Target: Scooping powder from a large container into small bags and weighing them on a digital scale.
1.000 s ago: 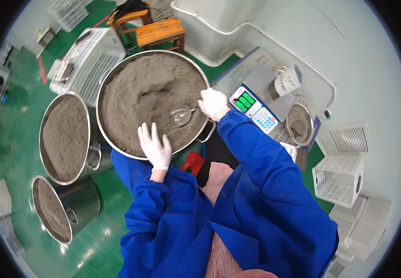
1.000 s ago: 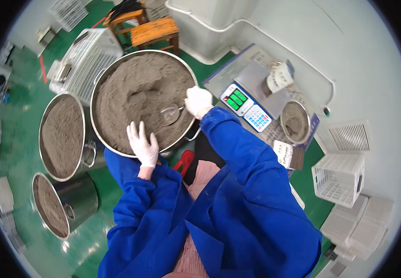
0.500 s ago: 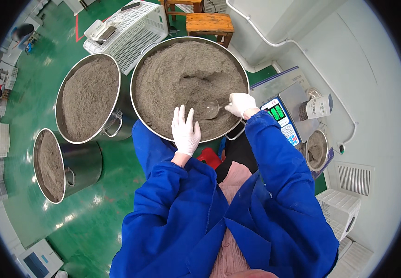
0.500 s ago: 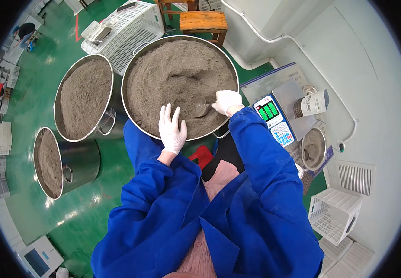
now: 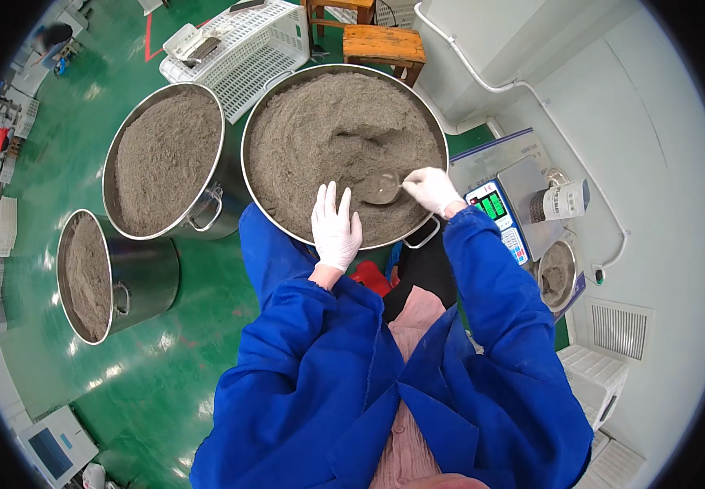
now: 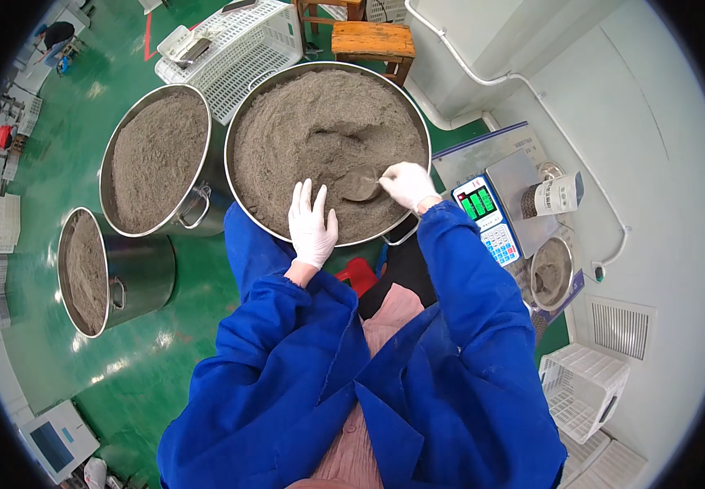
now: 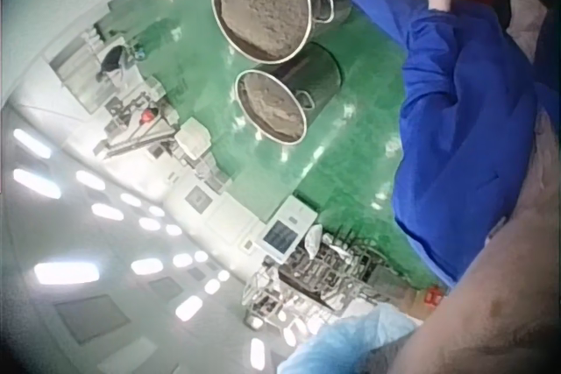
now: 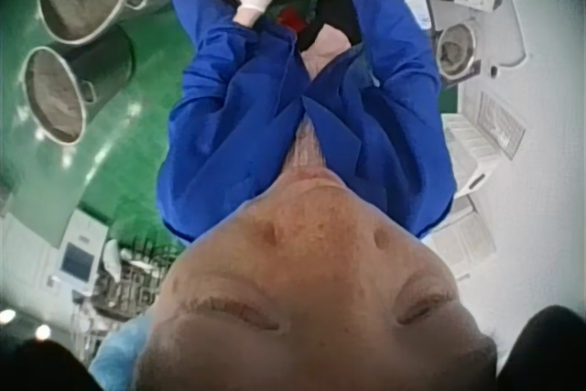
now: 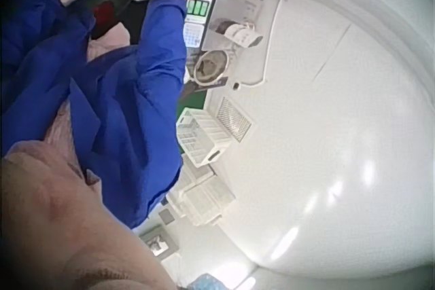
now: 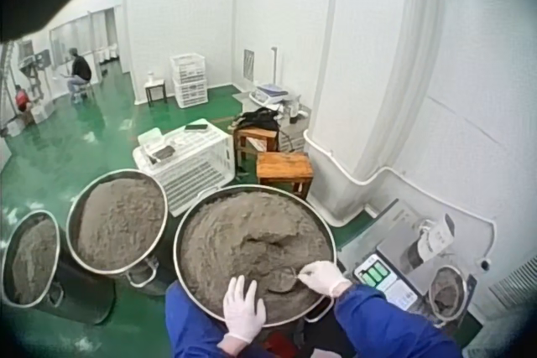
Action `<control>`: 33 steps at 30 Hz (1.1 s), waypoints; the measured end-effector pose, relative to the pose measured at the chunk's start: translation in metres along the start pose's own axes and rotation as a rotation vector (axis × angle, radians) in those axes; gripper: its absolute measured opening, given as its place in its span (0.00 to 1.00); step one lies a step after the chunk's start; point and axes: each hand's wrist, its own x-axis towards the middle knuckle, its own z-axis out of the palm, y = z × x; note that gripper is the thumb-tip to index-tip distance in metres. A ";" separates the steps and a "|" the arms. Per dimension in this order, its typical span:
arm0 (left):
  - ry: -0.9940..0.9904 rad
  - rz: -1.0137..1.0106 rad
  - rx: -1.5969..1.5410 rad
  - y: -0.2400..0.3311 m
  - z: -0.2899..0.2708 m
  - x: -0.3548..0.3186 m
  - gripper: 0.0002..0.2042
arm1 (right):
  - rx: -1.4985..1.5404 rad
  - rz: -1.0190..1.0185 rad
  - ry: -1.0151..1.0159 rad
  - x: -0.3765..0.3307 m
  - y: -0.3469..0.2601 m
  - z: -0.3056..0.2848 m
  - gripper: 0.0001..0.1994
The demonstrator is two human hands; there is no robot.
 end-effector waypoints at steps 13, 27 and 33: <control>0.005 0.042 -0.007 -0.001 0.000 -0.001 0.26 | 0.715 0.204 -0.027 -0.077 0.043 -0.067 0.15; -0.070 0.085 0.103 0.001 -0.001 -0.004 0.28 | 0.627 0.434 0.534 -0.289 0.171 -0.278 0.16; -0.097 0.094 0.161 -0.001 0.000 -0.005 0.30 | 0.549 0.578 0.621 -0.326 0.232 -0.330 0.14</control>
